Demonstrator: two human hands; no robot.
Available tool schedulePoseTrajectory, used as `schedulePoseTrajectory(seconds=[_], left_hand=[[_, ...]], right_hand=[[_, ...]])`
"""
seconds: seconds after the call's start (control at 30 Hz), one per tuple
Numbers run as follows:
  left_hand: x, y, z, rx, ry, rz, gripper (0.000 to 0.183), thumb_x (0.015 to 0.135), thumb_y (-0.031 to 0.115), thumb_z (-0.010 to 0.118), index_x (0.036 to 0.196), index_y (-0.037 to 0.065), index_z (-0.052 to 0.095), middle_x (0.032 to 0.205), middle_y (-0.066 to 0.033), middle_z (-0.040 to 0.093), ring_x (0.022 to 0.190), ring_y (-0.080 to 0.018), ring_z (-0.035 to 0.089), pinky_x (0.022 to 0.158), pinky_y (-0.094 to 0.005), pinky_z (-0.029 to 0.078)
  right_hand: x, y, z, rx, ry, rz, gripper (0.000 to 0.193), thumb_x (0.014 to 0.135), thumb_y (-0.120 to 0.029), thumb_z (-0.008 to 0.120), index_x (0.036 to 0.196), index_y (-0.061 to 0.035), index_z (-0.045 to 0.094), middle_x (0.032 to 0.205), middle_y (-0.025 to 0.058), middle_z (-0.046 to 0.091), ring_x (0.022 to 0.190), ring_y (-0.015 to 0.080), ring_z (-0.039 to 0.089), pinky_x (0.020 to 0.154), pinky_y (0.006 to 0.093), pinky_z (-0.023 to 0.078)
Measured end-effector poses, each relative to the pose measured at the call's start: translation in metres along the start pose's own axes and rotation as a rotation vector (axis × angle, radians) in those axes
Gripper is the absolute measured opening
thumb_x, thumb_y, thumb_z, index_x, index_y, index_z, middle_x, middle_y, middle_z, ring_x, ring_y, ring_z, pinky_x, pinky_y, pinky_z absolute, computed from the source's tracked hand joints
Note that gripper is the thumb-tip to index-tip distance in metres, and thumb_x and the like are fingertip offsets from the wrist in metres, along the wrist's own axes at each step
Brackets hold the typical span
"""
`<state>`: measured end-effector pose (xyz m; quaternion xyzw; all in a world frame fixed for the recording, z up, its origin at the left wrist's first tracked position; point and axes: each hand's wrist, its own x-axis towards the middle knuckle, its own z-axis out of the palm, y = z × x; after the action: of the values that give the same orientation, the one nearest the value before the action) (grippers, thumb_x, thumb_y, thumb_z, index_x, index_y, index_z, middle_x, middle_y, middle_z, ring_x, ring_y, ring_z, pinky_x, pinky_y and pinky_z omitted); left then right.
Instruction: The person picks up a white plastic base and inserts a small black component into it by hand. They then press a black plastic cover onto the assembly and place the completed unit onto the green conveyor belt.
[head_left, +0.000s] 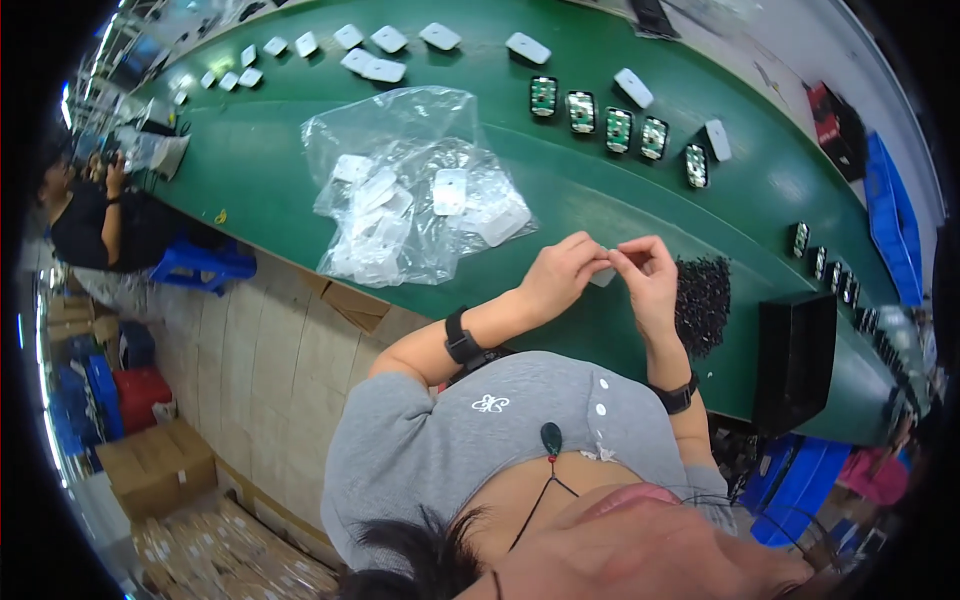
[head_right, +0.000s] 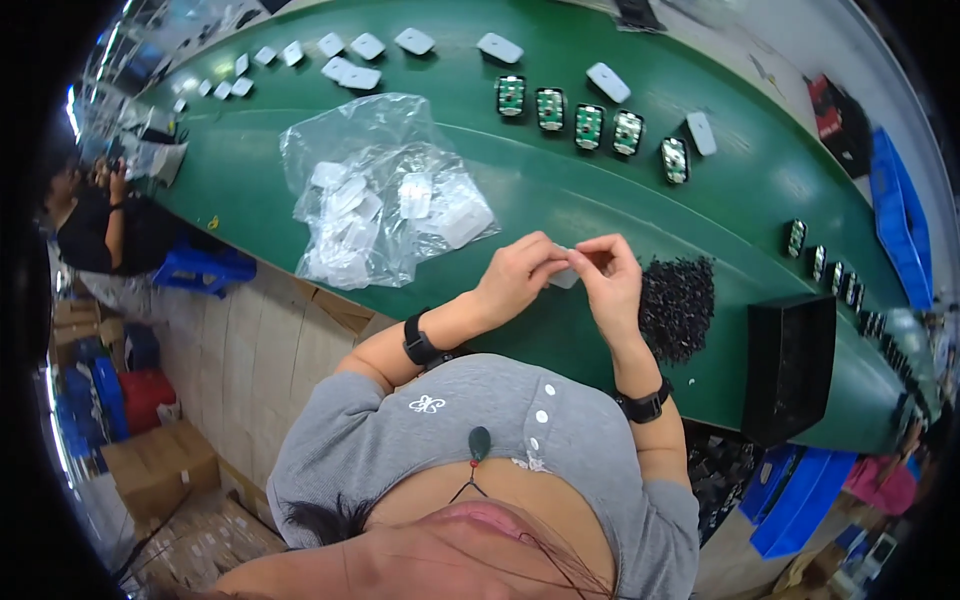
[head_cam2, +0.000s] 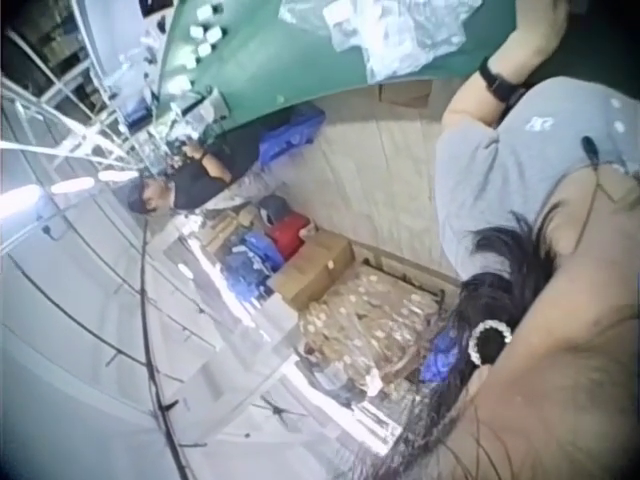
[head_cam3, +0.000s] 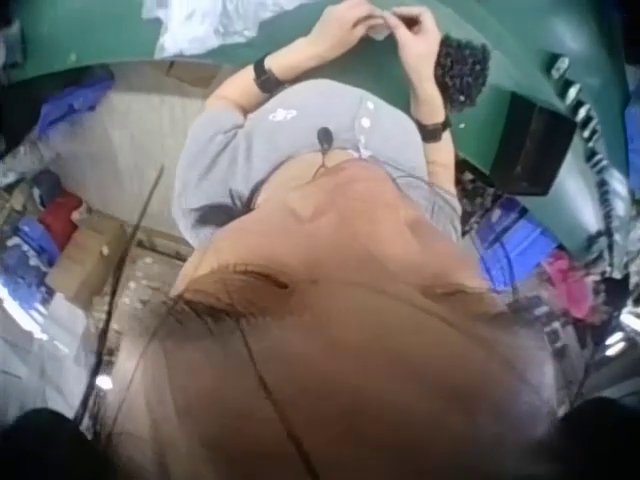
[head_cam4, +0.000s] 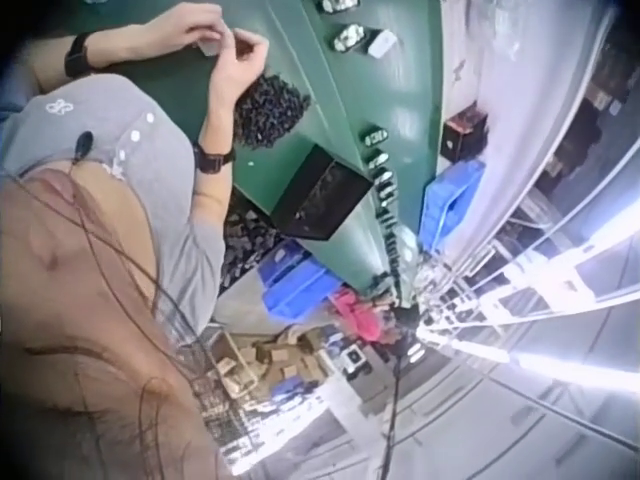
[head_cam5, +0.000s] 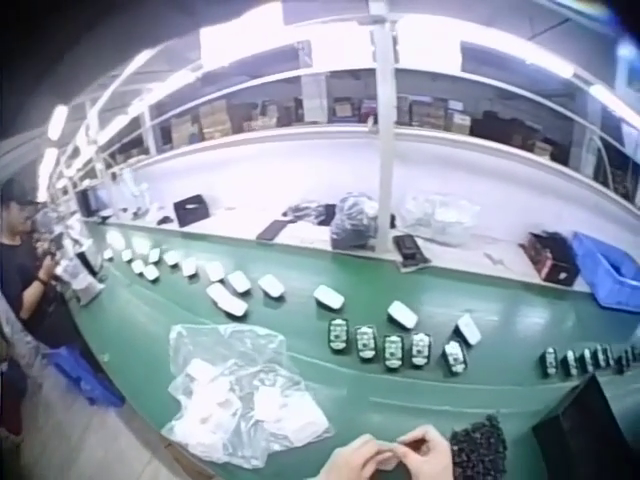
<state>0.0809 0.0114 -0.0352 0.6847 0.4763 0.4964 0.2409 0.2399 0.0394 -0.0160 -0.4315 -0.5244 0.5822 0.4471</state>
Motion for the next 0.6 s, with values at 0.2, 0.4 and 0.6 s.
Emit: schedulePoseTrajectory(seconds=[0.2,0.4,0.6], left_hand=[[-0.002,0.003,-0.004,-0.105,-0.016,-0.088,0.004,0.087,0.004,0.063,0.090,0.001,0.063,0.078,-0.0111,0.057,0.063,-0.0250,0.060,0.056,-0.0342,0.048],[-0.003,-0.002,-0.005,-0.125,-0.047,-0.016,0.007,0.089,0.007,0.063,0.091,0.001,0.062,0.082,-0.0110,0.057,0.060,-0.0212,0.060,0.051,-0.0305,0.049],[-0.005,0.004,-0.014,-0.466,-0.199,-0.398,0.011,0.091,0.010,0.062,0.093,-0.001,0.063,0.084,-0.0072,0.060,0.065,-0.0127,0.062,0.050,-0.0251,0.052]], right_hand=[[-0.001,-0.004,0.003,-0.061,-0.050,-0.014,0.012,0.088,-0.003,0.066,0.098,0.0008,0.060,0.088,0.0028,0.060,0.082,0.0100,0.059,0.075,0.0228,0.047],[-0.004,-0.017,-0.006,-0.518,-0.158,-0.250,0.008,0.086,0.000,0.064,0.094,0.0024,0.063,0.091,0.0070,0.059,0.082,0.0139,0.059,0.073,0.0246,0.048],[-0.007,-0.025,-0.005,-0.580,-0.198,-0.307,0.009,0.085,0.001,0.064,0.093,0.0024,0.062,0.089,0.0081,0.060,0.079,0.0165,0.060,0.072,0.0258,0.049]])
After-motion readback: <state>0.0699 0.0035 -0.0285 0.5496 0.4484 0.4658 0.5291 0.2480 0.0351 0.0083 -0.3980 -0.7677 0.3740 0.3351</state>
